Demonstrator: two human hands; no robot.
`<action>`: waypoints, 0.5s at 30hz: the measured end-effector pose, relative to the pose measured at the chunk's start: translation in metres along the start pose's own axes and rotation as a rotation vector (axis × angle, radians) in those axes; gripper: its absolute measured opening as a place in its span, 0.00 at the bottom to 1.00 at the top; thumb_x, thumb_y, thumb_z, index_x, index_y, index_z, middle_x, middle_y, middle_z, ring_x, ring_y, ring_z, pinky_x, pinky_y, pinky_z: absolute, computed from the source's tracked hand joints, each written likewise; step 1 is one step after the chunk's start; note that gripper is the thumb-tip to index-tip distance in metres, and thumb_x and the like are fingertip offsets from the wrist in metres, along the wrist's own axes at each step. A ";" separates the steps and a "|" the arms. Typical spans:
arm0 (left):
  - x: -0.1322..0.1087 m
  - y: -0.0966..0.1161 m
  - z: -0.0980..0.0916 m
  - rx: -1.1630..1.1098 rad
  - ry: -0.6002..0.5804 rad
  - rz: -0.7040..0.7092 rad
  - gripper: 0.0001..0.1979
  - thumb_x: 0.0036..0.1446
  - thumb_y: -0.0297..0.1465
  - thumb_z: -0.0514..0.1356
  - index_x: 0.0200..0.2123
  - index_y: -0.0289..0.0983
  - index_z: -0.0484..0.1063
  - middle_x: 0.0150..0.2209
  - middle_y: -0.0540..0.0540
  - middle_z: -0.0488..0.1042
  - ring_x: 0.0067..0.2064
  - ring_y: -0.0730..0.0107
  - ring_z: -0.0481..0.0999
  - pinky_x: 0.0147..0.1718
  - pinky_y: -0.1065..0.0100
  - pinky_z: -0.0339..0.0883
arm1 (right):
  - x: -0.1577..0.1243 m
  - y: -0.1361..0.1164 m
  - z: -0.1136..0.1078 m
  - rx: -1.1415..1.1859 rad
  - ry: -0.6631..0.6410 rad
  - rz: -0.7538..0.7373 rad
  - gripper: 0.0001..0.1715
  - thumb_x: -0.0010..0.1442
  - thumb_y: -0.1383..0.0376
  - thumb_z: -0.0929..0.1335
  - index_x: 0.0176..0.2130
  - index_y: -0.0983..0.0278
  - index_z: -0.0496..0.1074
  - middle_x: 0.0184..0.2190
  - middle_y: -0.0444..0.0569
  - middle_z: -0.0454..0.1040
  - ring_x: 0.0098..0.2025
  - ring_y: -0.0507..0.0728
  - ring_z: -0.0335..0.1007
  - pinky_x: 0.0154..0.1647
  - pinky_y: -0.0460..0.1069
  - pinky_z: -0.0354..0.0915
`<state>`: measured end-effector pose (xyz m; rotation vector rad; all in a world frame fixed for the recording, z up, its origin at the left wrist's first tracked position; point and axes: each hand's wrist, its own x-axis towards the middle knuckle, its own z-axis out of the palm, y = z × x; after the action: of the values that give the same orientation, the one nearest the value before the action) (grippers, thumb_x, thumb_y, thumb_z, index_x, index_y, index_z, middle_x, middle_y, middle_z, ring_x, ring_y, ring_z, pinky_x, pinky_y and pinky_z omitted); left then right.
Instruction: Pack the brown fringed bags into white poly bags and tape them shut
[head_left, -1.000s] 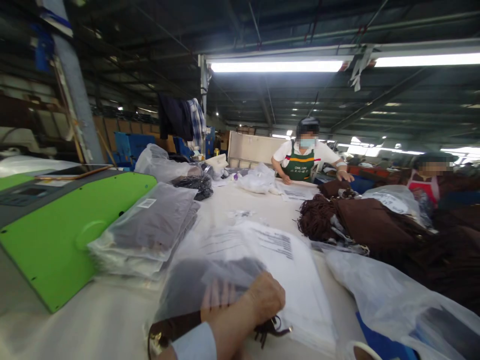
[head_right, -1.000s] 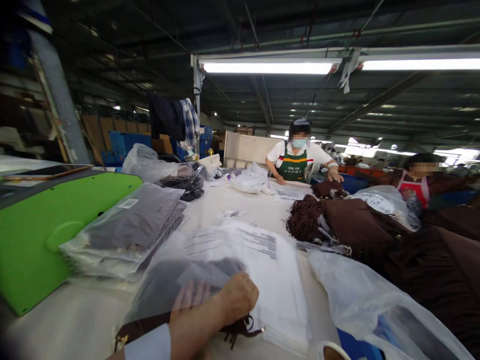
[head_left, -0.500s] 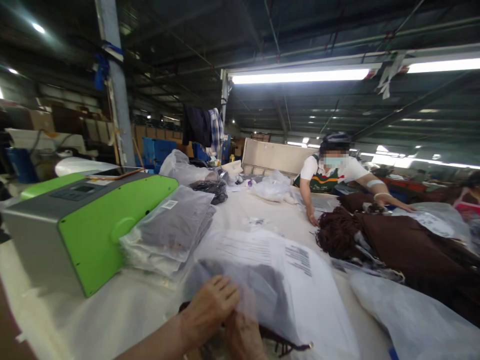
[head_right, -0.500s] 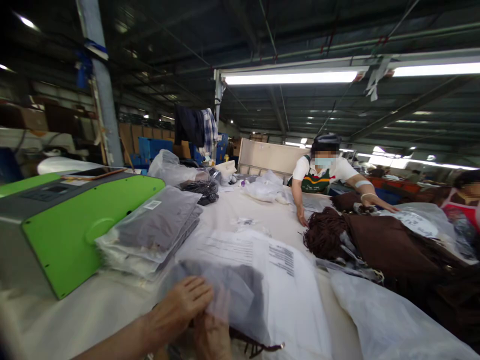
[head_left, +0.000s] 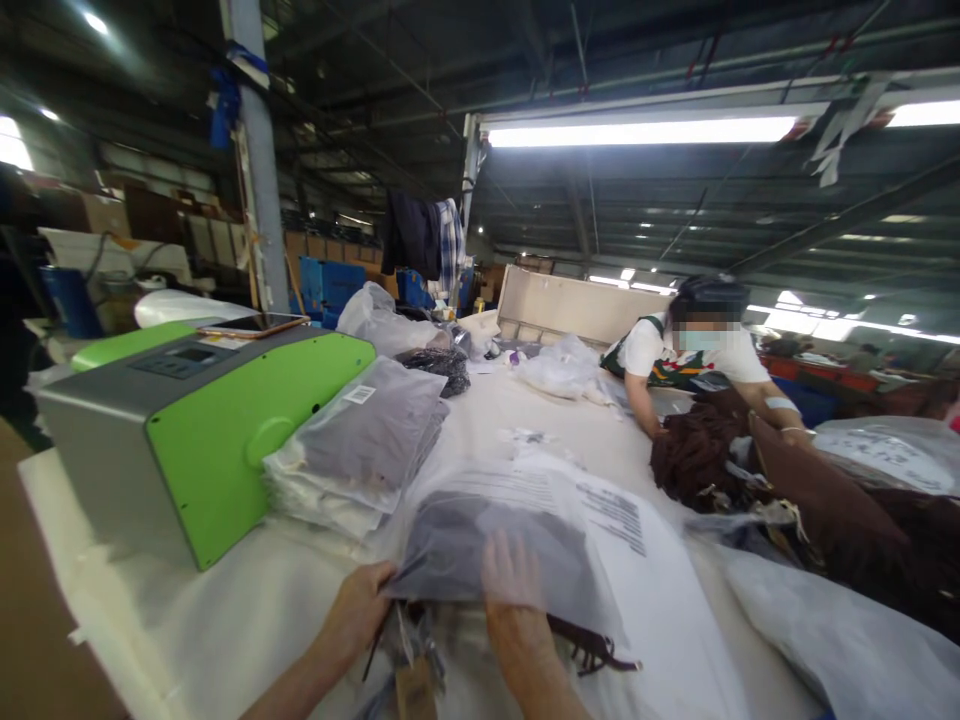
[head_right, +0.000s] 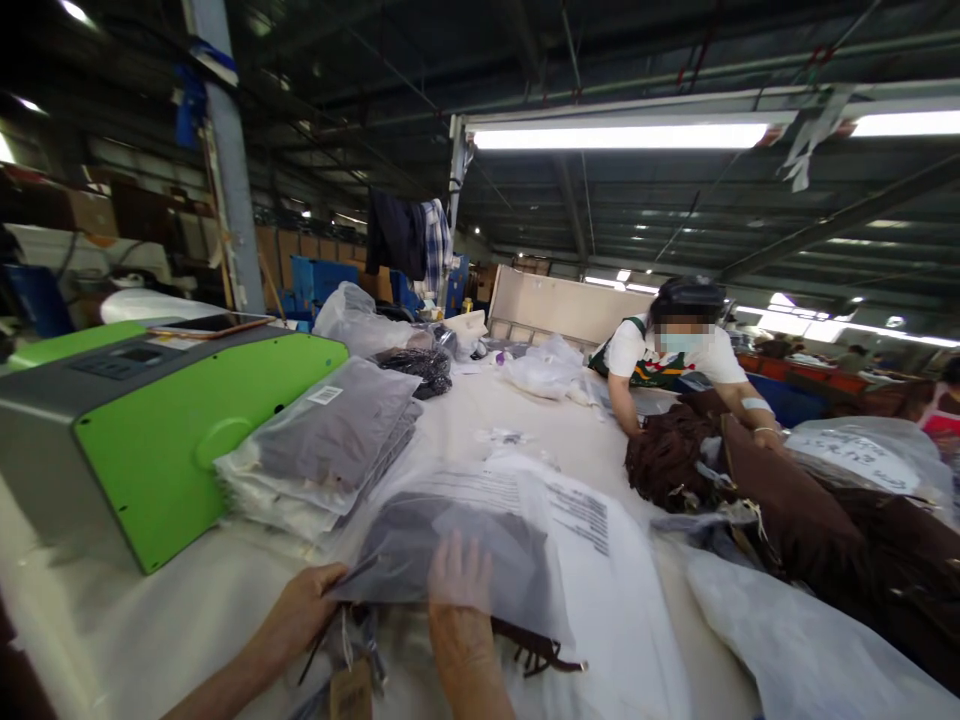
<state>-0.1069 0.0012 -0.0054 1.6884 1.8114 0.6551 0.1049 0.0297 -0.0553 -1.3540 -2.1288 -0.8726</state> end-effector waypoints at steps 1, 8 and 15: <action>-0.001 0.001 0.001 -0.023 -0.024 0.016 0.10 0.47 0.27 0.50 0.24 0.37 0.71 0.24 0.54 0.74 0.31 0.69 0.73 0.30 0.75 0.62 | 0.003 0.003 0.002 0.001 -0.011 -0.007 0.27 0.50 0.75 0.60 0.50 0.68 0.68 0.50 0.60 0.69 0.50 0.69 0.66 0.48 0.66 0.61; -0.011 0.006 0.001 0.002 -0.136 0.080 0.06 0.44 0.26 0.50 0.17 0.37 0.58 0.19 0.55 0.66 0.26 0.72 0.67 0.25 0.75 0.56 | 0.016 0.018 0.027 -0.008 -0.056 0.026 0.24 0.54 0.74 0.58 0.49 0.69 0.69 0.49 0.65 0.70 0.48 0.68 0.68 0.47 0.68 0.60; -0.030 -0.006 -0.002 0.521 -0.005 0.181 0.16 0.46 0.19 0.47 0.33 0.39 0.71 0.31 0.50 0.76 0.35 0.66 0.75 0.34 0.70 0.64 | 0.028 0.007 0.034 0.051 -0.052 -0.038 0.22 0.55 0.70 0.62 0.49 0.64 0.69 0.48 0.58 0.71 0.49 0.67 0.67 0.48 0.64 0.62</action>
<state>-0.1116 -0.0293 -0.0058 2.2043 1.9531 0.2546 0.0985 0.0737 -0.0581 -1.3274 -2.2079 -0.8002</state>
